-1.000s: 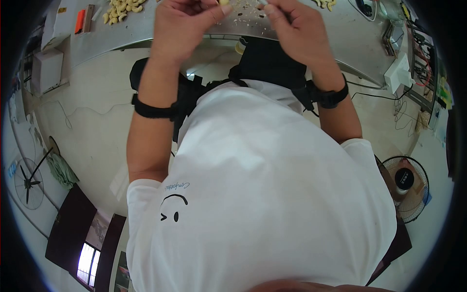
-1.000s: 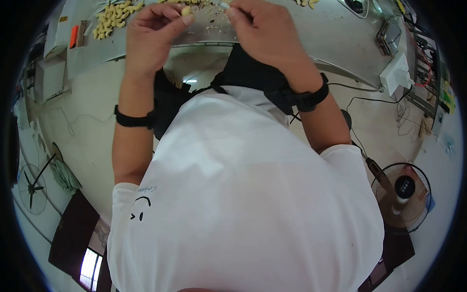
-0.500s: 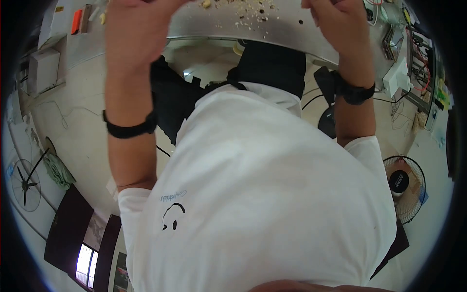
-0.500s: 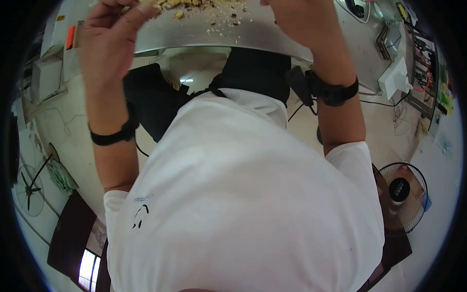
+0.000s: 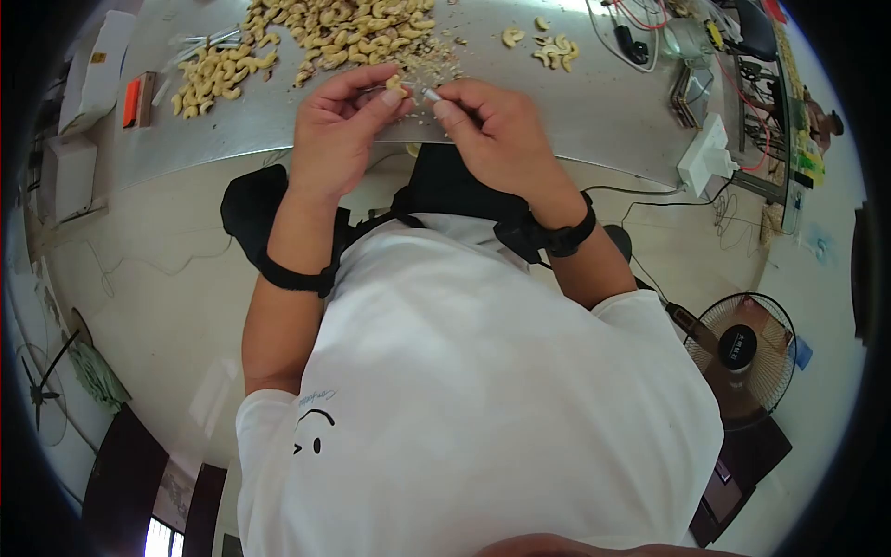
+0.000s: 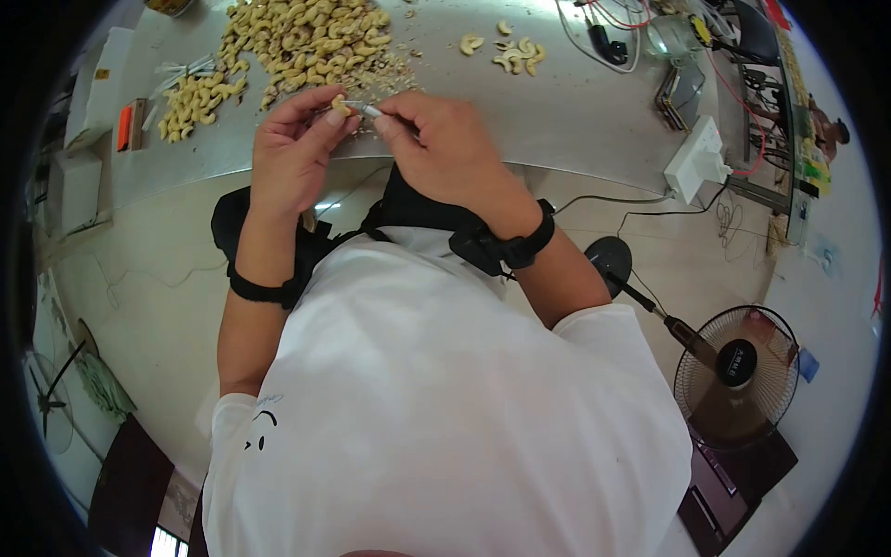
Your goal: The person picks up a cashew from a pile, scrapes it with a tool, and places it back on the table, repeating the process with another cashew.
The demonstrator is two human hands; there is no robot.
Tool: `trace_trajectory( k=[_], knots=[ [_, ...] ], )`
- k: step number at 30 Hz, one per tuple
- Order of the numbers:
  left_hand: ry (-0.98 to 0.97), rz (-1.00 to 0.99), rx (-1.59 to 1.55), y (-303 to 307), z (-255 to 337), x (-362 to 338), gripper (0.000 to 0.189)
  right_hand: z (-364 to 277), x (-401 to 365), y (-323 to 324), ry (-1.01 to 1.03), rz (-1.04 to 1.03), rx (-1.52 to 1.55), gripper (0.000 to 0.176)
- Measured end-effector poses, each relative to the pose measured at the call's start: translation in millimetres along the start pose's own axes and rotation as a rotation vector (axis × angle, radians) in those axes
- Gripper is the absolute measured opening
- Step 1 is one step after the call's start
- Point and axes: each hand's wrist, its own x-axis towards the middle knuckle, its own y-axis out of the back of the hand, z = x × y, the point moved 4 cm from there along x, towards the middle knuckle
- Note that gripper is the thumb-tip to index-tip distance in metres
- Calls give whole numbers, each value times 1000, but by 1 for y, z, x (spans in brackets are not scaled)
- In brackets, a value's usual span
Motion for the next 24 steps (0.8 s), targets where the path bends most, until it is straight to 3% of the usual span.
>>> trace_trajectory(
  k=[9, 15, 19, 24],
  knots=[
    [23, -82, -36, -1, -5, 1, 31, 5, 2, 3, 52, -71, -40, 15],
    [-24, -99, 187, -2, -4, 3, 39, 12, 3, 3, 0, -126, 62, 16],
    [-26, -110, 195, -1, -4, 4, 34, 17, 3, 7, -64, -246, 15, 17],
    [-38, -124, 172, -2, -4, 6, 32, 26, 5, 7, -8, -223, 73, 17]
  ],
)
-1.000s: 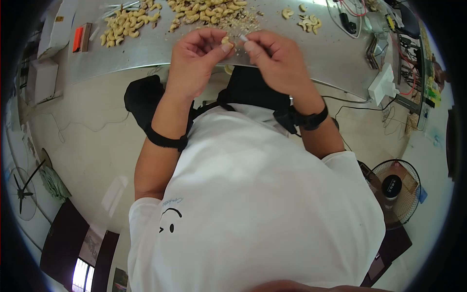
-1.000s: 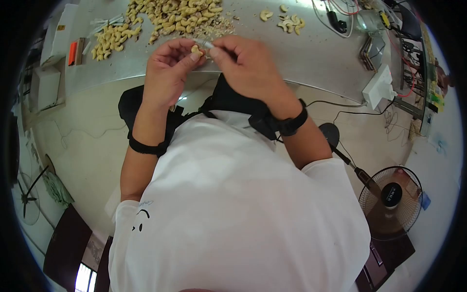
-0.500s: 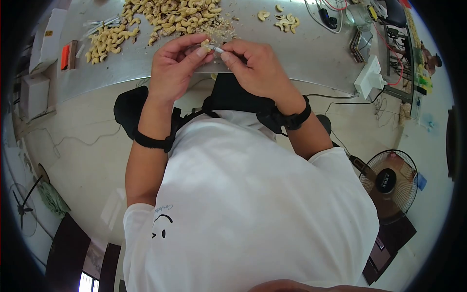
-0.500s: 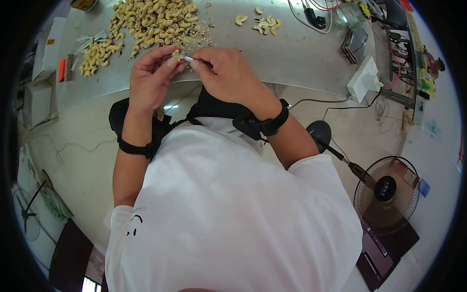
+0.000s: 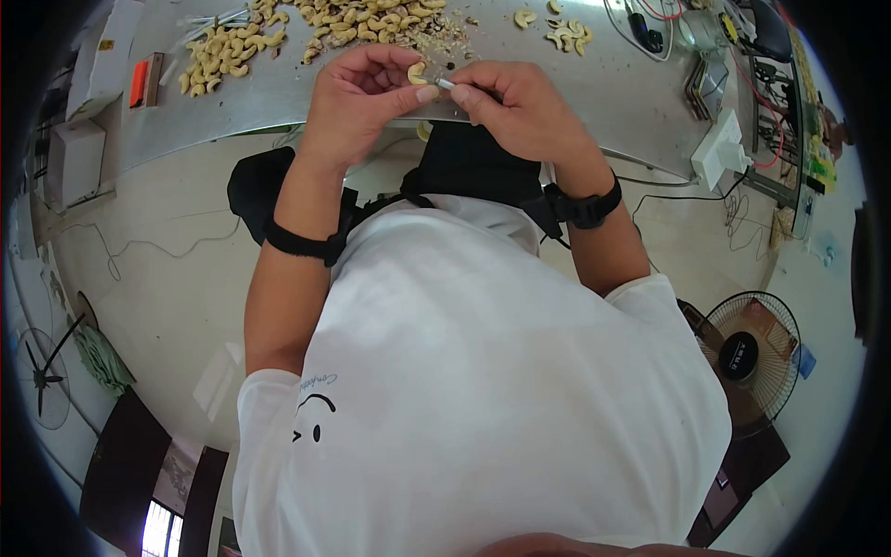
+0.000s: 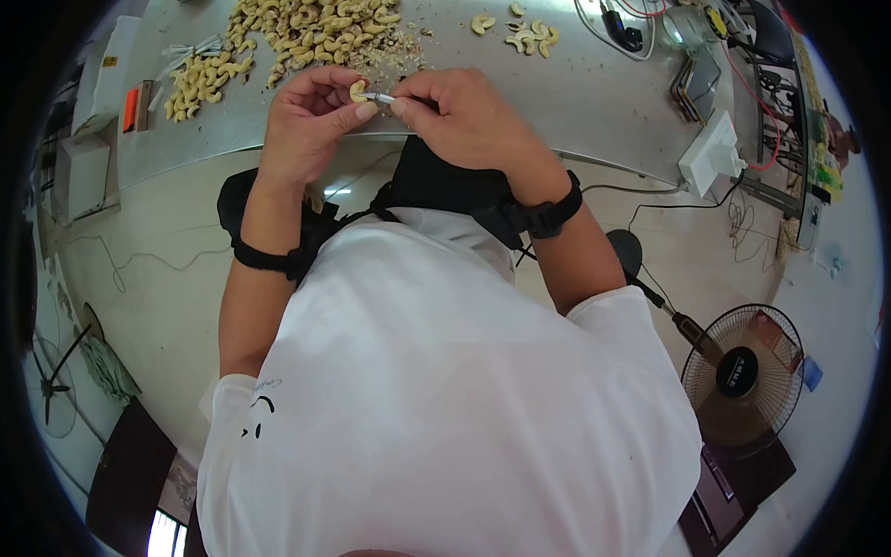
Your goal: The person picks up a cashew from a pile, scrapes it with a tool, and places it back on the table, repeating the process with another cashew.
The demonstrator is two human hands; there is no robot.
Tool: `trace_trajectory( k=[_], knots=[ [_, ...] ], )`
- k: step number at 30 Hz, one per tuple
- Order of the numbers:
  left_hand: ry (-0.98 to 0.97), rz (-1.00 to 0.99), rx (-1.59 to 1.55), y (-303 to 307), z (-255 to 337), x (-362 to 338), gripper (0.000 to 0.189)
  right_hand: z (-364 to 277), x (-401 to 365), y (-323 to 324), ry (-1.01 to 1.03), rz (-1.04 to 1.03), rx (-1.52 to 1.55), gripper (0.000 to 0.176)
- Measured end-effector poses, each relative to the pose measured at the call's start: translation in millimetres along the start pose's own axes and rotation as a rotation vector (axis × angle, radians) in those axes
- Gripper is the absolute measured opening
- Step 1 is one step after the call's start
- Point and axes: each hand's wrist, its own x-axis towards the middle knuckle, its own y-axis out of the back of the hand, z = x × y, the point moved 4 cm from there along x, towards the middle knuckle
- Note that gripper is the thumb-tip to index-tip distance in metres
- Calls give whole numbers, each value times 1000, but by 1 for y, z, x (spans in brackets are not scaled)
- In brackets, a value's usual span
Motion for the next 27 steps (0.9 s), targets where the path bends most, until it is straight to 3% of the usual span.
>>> trace_trajectory(
  k=[10, 19, 27],
  knots=[
    [-56, 60, -30, -5, 4, -1, 26, -23, -4, -2, -39, 96, -116, 17],
    [-72, 159, -14, -4, 0, -4, 17, -22, -5, -5, 81, 162, -262, 16],
    [-69, 188, 135, -7, 2, -6, 14, -19, -4, -3, -3, 242, -207, 16]
  ],
)
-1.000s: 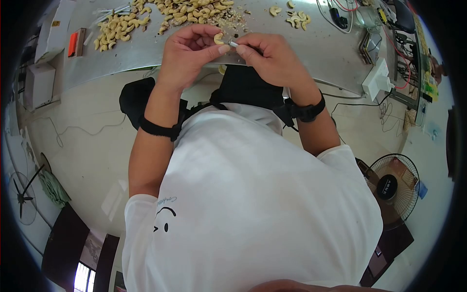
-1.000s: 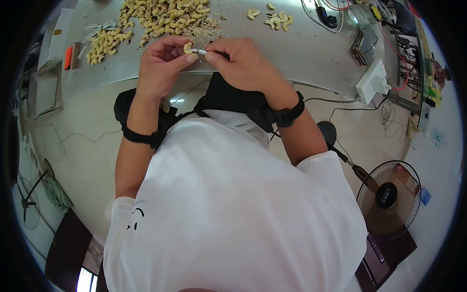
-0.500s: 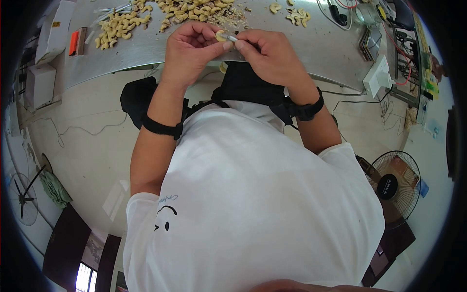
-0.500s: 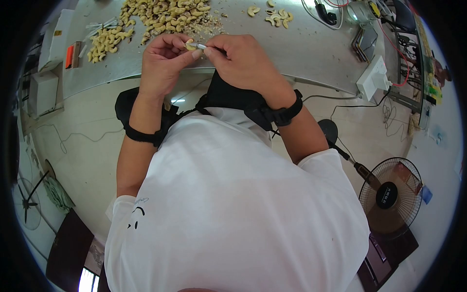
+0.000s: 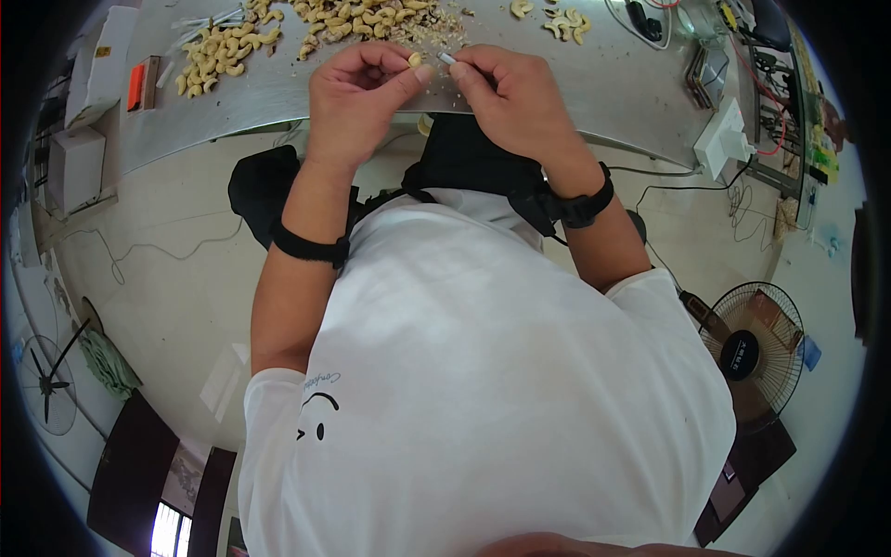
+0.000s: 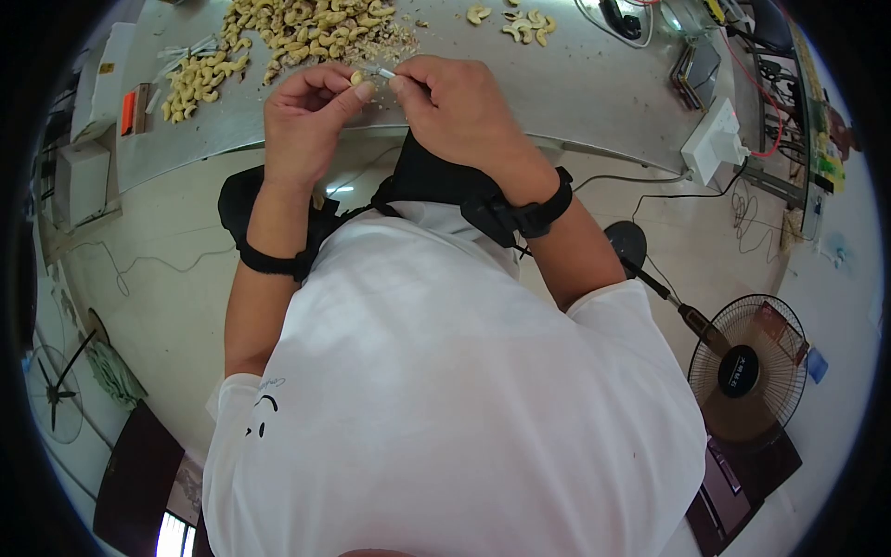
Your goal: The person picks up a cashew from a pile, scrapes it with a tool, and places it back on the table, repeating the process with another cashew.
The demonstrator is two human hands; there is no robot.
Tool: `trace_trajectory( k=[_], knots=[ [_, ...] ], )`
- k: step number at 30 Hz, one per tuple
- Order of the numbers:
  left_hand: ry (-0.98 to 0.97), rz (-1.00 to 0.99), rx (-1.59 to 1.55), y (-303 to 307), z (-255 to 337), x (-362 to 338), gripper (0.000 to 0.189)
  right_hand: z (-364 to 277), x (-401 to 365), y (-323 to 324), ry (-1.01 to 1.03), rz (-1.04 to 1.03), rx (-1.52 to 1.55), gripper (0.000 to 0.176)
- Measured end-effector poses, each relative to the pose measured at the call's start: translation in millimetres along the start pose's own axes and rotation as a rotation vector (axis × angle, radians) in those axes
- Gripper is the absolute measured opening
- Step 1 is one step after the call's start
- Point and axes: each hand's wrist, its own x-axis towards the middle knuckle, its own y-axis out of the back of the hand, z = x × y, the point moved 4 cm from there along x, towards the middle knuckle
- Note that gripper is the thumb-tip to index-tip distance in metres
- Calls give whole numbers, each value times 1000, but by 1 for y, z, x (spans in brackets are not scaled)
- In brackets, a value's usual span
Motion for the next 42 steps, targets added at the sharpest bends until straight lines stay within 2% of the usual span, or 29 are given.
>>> trace_trajectory(
  k=[4, 7, 10, 18, 22, 25, 28, 42],
  knots=[
    [-19, -13, -21, -3, 2, 1, 15, -3, -1, 0, 93, -19, 50, 17],
    [-34, -12, -21, -3, 1, 1, 15, 0, 0, 1, 94, -53, 5, 17],
    [-22, -26, -14, -2, 1, 1, 14, 2, 0, 1, 12, -105, 45, 18],
    [72, -68, 35, 1, 0, 1, 17, 5, 2, 3, 45, -92, -1, 18],
    [48, -63, 14, 3, -2, 2, 16, 4, 3, 5, 50, -36, -24, 18],
    [14, -45, -46, 1, -1, 2, 16, 0, 0, 4, 6, -86, 59, 17],
    [8, -46, -47, 0, -1, 2, 17, -3, 1, 3, 96, -71, 14, 17],
    [53, -16, -1, 0, 0, 1, 17, -4, 2, 3, 94, -97, -50, 17]
  ],
)
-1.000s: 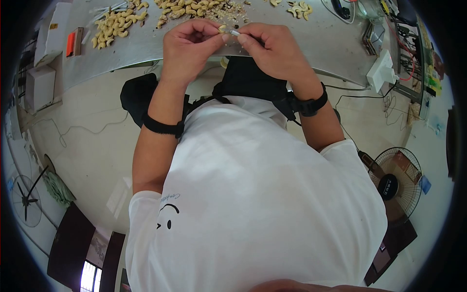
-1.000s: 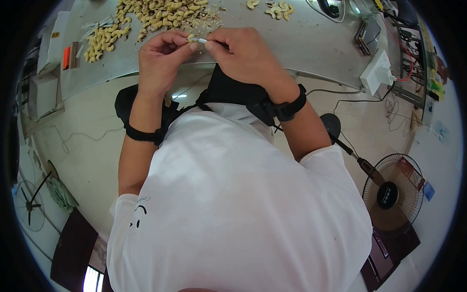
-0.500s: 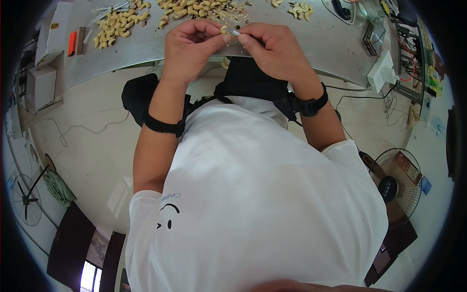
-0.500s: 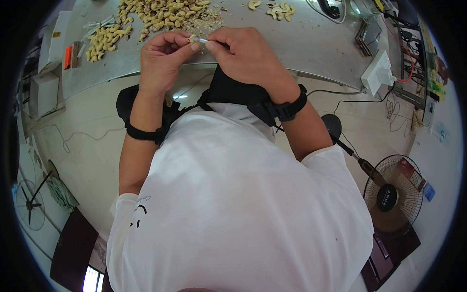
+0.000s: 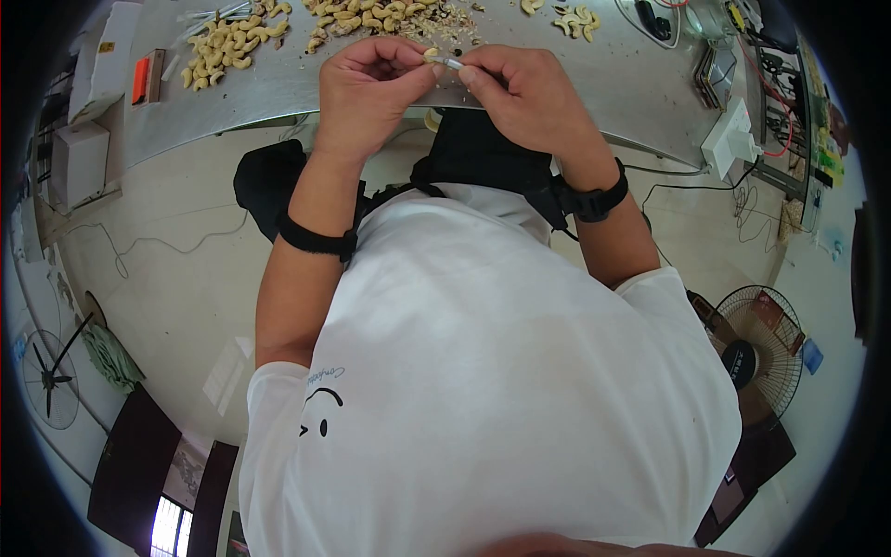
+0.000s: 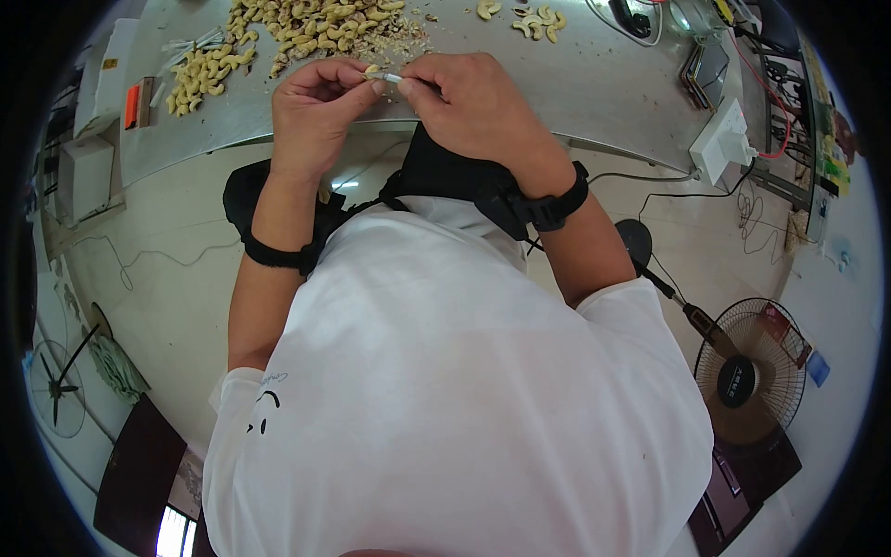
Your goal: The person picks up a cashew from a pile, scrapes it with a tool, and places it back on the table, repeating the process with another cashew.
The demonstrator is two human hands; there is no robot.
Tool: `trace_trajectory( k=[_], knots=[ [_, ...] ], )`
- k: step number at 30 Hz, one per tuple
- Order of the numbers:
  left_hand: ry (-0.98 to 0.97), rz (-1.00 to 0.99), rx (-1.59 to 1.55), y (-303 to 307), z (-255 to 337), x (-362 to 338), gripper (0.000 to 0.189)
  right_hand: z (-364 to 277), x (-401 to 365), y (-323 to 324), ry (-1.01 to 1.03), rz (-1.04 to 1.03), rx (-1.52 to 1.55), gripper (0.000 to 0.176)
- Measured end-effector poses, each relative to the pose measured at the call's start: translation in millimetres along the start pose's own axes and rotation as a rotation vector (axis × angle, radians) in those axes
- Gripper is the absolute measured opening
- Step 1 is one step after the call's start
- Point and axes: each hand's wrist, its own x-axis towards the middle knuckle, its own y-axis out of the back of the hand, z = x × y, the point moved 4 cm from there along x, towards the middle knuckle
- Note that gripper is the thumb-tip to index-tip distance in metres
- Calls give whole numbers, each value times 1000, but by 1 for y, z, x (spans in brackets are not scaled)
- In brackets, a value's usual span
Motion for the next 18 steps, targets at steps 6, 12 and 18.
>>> trace_trajectory(
  k=[6, 12, 18],
  knots=[
    [3, 12, 63, 1, 0, 0, 17, 5, -1, -2, -57, 101, 7, 17],
    [-42, 23, -28, 1, -4, 3, 18, 5, -3, -3, -22, 63, 87, 17],
    [-51, -33, -56, 2, -3, 2, 18, 8, -1, -5, -44, 81, 34, 17]
  ],
)
